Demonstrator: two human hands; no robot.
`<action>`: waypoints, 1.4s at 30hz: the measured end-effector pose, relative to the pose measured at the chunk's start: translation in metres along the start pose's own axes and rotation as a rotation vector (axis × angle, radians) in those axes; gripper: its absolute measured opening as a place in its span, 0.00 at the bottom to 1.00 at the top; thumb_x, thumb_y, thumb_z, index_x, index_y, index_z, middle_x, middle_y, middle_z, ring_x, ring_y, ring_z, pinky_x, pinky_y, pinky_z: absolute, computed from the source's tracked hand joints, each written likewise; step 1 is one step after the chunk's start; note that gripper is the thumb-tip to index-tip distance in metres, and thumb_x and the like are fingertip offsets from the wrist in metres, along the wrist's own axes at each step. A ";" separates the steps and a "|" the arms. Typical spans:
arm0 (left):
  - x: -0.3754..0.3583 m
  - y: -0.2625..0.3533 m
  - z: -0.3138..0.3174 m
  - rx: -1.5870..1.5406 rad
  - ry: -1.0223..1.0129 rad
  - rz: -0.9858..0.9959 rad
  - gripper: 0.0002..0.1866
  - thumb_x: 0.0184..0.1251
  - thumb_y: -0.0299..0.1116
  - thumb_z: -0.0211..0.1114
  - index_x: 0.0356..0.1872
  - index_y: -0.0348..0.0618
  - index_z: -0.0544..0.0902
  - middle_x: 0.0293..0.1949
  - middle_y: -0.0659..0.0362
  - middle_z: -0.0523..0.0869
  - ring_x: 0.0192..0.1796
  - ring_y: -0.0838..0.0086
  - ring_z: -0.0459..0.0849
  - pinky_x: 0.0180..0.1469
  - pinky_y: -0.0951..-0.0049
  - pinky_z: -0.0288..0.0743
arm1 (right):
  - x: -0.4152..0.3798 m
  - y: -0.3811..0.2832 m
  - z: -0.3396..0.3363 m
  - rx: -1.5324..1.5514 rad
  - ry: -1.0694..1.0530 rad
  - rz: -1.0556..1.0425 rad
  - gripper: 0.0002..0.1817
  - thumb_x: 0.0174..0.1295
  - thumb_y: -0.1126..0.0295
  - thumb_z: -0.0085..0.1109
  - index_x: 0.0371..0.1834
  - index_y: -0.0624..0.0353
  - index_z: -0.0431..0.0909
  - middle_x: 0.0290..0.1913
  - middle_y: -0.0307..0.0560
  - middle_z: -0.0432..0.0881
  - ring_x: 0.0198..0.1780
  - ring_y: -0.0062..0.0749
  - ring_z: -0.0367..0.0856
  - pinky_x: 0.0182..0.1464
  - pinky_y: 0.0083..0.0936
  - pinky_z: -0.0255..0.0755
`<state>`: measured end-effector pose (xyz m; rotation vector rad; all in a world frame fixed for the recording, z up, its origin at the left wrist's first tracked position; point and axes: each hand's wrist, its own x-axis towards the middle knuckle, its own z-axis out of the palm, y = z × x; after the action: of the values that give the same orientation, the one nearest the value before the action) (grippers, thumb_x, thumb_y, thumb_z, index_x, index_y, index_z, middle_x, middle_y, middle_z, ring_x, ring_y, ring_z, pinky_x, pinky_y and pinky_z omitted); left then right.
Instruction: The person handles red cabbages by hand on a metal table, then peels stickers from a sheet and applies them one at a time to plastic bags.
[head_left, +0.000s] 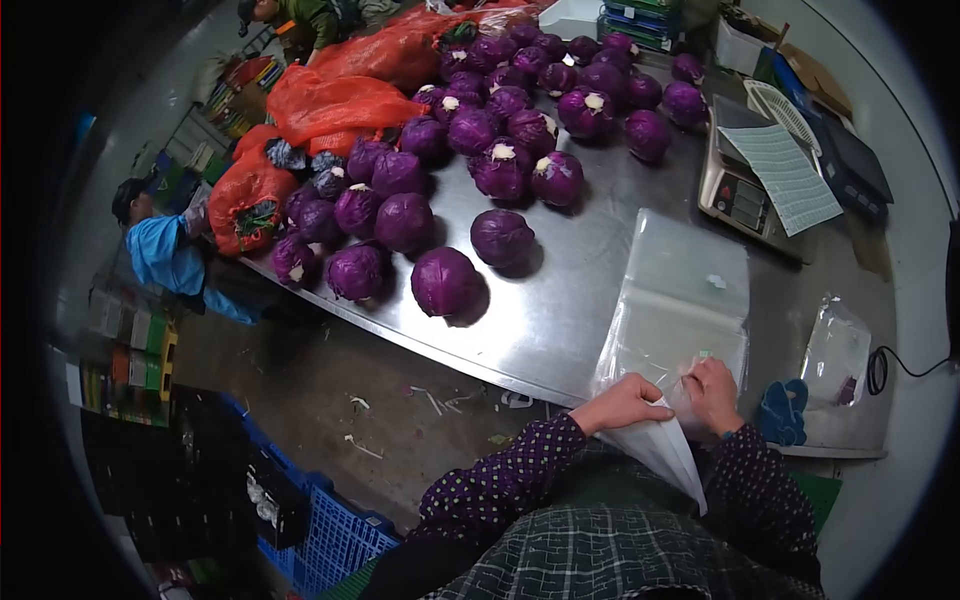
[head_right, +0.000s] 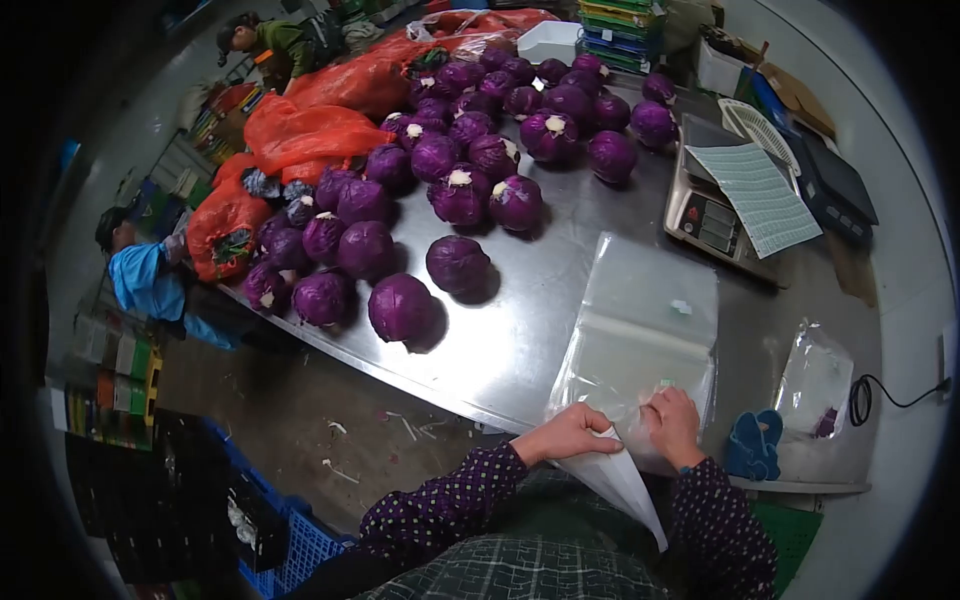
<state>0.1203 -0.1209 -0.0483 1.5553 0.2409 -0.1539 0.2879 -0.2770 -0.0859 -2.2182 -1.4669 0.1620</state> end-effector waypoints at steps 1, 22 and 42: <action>-0.001 0.000 -0.003 0.001 -0.025 0.005 0.14 0.57 0.38 0.70 0.26 0.35 0.84 0.17 0.61 0.77 0.26 0.83 0.71 0.32 0.73 0.69 | -0.003 0.001 -0.001 0.023 0.019 0.048 0.06 0.53 0.66 0.60 0.29 0.56 0.81 0.36 0.49 0.78 0.41 0.48 0.76 0.42 0.43 0.70; 0.015 -0.033 0.013 0.017 0.391 -0.212 0.08 0.58 0.32 0.69 0.30 0.36 0.87 0.31 0.61 0.87 0.37 0.82 0.80 0.47 0.77 0.73 | 0.065 0.029 -0.089 0.229 -0.189 -0.143 0.18 0.54 0.60 0.66 0.42 0.59 0.74 0.45 0.51 0.76 0.47 0.43 0.76 0.50 0.35 0.70; -0.122 0.051 0.016 0.170 1.206 0.172 0.17 0.56 0.34 0.73 0.43 0.35 0.84 0.52 0.52 0.81 0.49 0.74 0.80 0.53 0.75 0.73 | 0.062 -0.100 -0.053 0.726 -0.647 -0.071 0.14 0.58 0.64 0.64 0.36 0.68 0.82 0.25 0.46 0.83 0.28 0.22 0.77 0.34 0.24 0.72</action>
<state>0.0163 -0.1425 0.0317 1.6597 1.0432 0.9516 0.2490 -0.2066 0.0152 -1.5598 -1.4493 1.2633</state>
